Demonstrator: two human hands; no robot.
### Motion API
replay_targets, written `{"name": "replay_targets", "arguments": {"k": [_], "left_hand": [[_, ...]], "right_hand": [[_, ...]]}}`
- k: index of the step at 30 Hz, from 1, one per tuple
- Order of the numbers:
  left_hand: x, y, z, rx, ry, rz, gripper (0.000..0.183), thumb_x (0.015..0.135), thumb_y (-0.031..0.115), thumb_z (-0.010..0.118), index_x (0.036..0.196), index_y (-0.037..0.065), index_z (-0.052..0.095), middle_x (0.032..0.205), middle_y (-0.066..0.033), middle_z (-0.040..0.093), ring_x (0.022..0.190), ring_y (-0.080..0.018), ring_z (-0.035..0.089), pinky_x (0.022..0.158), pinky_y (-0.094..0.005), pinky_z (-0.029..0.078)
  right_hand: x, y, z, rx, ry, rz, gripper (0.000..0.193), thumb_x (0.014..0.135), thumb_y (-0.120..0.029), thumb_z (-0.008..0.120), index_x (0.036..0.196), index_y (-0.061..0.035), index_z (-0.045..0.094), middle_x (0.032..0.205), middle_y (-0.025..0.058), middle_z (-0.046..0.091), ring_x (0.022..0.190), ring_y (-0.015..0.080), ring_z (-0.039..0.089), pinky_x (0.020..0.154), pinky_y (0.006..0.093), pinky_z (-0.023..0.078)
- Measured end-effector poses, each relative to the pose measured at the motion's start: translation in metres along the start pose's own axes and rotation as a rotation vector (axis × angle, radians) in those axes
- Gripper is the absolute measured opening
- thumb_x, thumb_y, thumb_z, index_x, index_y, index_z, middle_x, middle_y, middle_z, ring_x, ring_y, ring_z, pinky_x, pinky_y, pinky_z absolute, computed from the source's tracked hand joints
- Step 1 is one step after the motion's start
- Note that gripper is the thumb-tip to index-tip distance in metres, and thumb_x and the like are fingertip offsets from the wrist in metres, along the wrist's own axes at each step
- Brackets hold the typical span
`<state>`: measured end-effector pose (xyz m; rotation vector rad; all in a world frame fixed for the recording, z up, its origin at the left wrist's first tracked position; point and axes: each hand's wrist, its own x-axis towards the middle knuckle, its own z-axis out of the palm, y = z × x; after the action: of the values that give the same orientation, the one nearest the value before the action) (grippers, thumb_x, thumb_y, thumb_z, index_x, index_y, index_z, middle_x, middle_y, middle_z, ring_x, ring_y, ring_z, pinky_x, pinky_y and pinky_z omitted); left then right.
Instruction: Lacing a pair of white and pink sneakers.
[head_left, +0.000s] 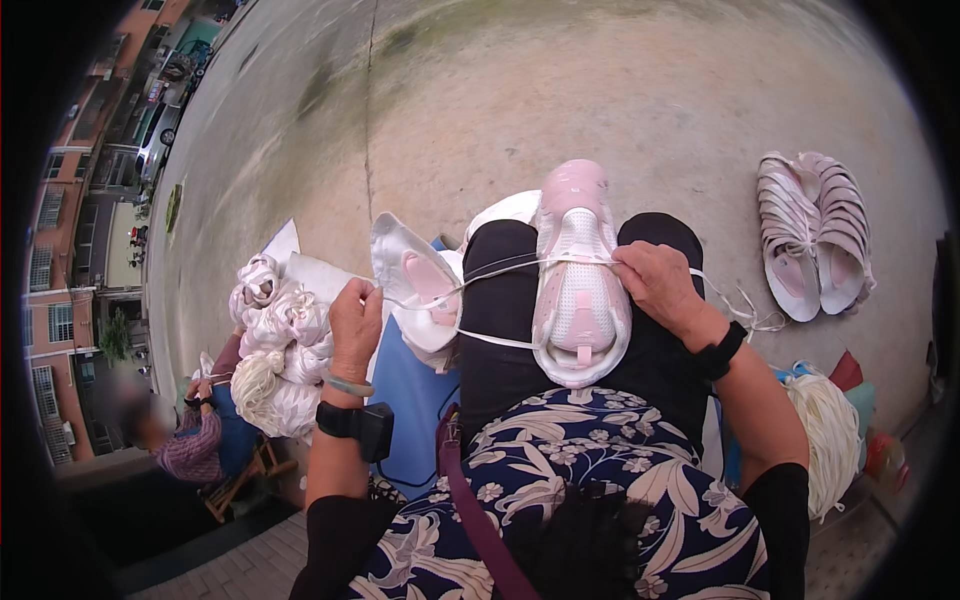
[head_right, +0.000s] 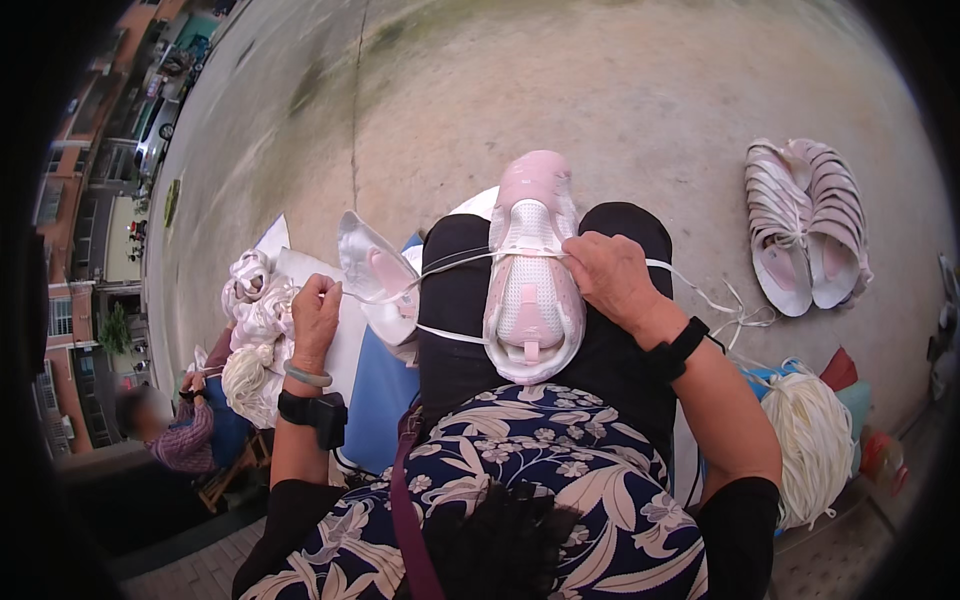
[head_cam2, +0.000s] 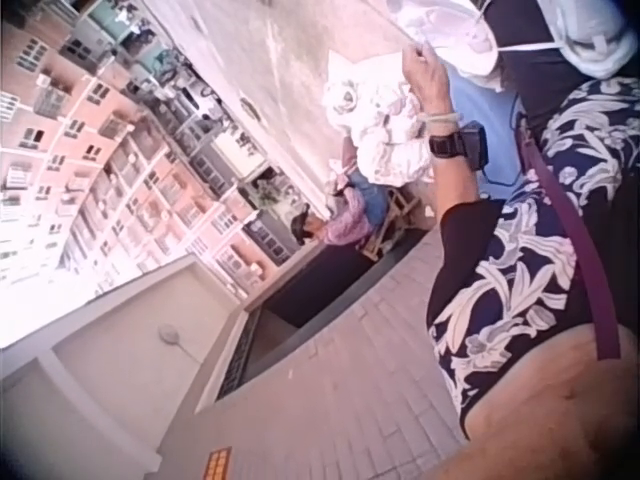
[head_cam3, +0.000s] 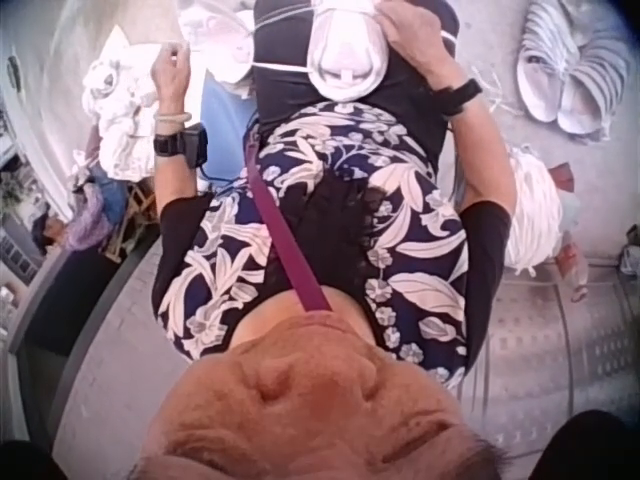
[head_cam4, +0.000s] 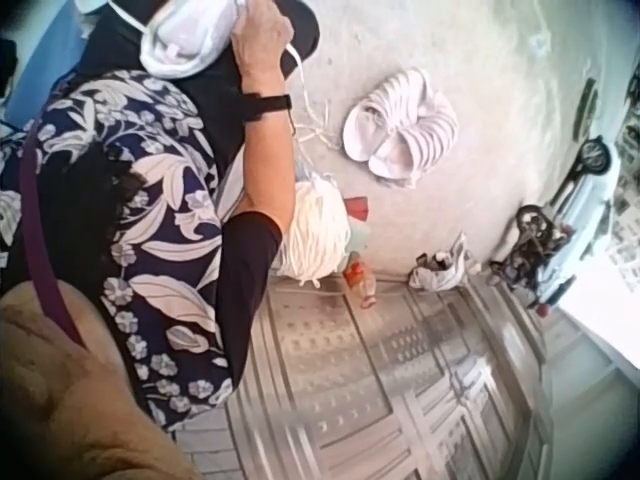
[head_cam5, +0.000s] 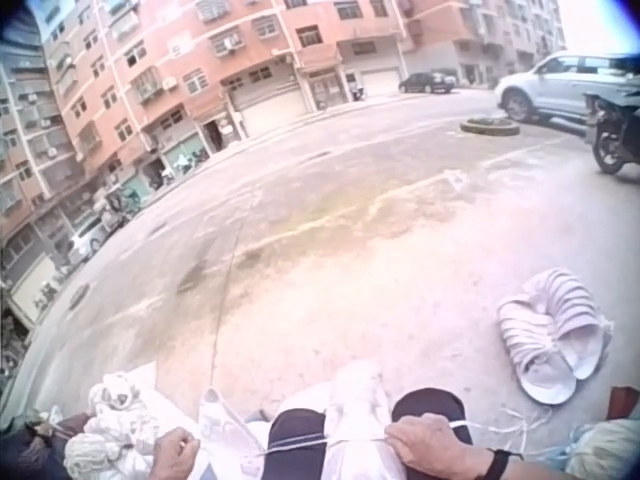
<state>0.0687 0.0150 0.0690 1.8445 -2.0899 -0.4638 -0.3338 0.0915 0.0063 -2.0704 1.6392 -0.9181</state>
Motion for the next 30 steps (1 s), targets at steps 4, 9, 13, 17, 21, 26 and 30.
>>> {"name": "replay_targets", "arguments": {"k": [4, 9, 13, 17, 21, 26, 30], "left_hand": [[-0.007, 0.109, 0.056, -0.282, -0.118, 0.389, 0.035, 0.077, 0.002, 0.063, 0.111, 0.003, 0.055, 0.091, -0.0071, 0.059, 0.053, -0.0099, 0.045, 0.051, -0.0248, 0.04], [0.007, 0.138, 0.1, -0.238, -0.171, 0.652, 0.028, 0.079, 0.004, 0.058, 0.107, 0.004, 0.055, 0.089, -0.017, 0.061, 0.071, -0.0337, 0.06, 0.063, -0.038, 0.048], [0.019, 0.136, 0.076, 0.021, -0.193, 0.705, 0.009, 0.082, 0.005, 0.055, 0.09, 0.005, 0.058, 0.075, -0.0139, 0.061, 0.07, -0.0334, 0.06, 0.058, -0.0391, 0.048], [0.064, 0.085, 0.015, 0.262, 0.098, 0.675, 0.011, 0.08, 0.003, 0.054, 0.089, 0.006, 0.06, 0.077, -0.0133, 0.062, 0.069, -0.0321, 0.061, 0.058, -0.038, 0.049], [0.102, 0.014, -0.07, 0.504, 0.353, 0.516, 0.01, 0.084, 0.011, 0.056, 0.088, 0.008, 0.065, 0.082, -0.0125, 0.065, 0.074, -0.0311, 0.063, 0.063, -0.0368, 0.05], [0.12, -0.02, -0.154, 0.627, 0.58, 0.441, 0.013, 0.086, 0.016, 0.058, 0.093, 0.01, 0.067, 0.083, -0.0134, 0.066, 0.076, -0.0297, 0.065, 0.066, -0.0347, 0.05], [0.138, -0.025, -0.2, 0.583, 0.617, 0.426, 0.015, 0.086, 0.018, 0.059, 0.095, 0.01, 0.068, 0.082, -0.0148, 0.065, 0.076, -0.0293, 0.065, 0.066, -0.0337, 0.05]], "right_hand": [[-0.002, -0.004, -0.004, -0.044, -0.002, -0.021, 0.008, 0.081, -0.017, 0.06, 0.082, -0.0086, 0.06, 0.072, 0.0083, 0.059, 0.065, 0.0301, 0.057, 0.058, 0.0394, 0.044], [-0.009, -0.009, -0.02, -0.032, 0.028, -0.039, 0.008, 0.081, -0.016, 0.06, 0.08, -0.0087, 0.058, 0.071, 0.0086, 0.059, 0.064, 0.0303, 0.056, 0.057, 0.0384, 0.042], [-0.024, 0.003, -0.045, -0.078, -0.01, 0.027, 0.008, 0.082, -0.016, 0.06, 0.08, -0.0085, 0.057, 0.07, 0.0096, 0.058, 0.065, 0.0319, 0.056, 0.058, 0.0398, 0.042], [-0.046, 0.023, -0.095, -0.169, -0.082, 0.079, 0.01, 0.083, -0.015, 0.059, 0.079, -0.0063, 0.056, 0.07, 0.0126, 0.057, 0.066, 0.0339, 0.056, 0.058, 0.0424, 0.042], [-0.075, 0.048, -0.163, -0.232, -0.08, 0.236, 0.009, 0.082, -0.011, 0.059, 0.079, -0.0031, 0.057, 0.067, 0.0147, 0.055, 0.063, 0.033, 0.055, 0.057, 0.0383, 0.042], [-0.117, 0.083, -0.269, -0.41, 0.08, 0.161, 0.007, 0.084, -0.005, 0.058, 0.088, -0.0003, 0.059, 0.071, 0.0158, 0.056, 0.061, 0.026, 0.054, 0.058, 0.0324, 0.042], [-0.141, 0.105, -0.362, -0.695, 0.137, 0.147, 0.013, 0.087, -0.004, 0.059, 0.099, -0.0004, 0.06, 0.094, 0.0156, 0.066, 0.083, 0.0292, 0.064, 0.073, 0.0333, 0.049]]}}
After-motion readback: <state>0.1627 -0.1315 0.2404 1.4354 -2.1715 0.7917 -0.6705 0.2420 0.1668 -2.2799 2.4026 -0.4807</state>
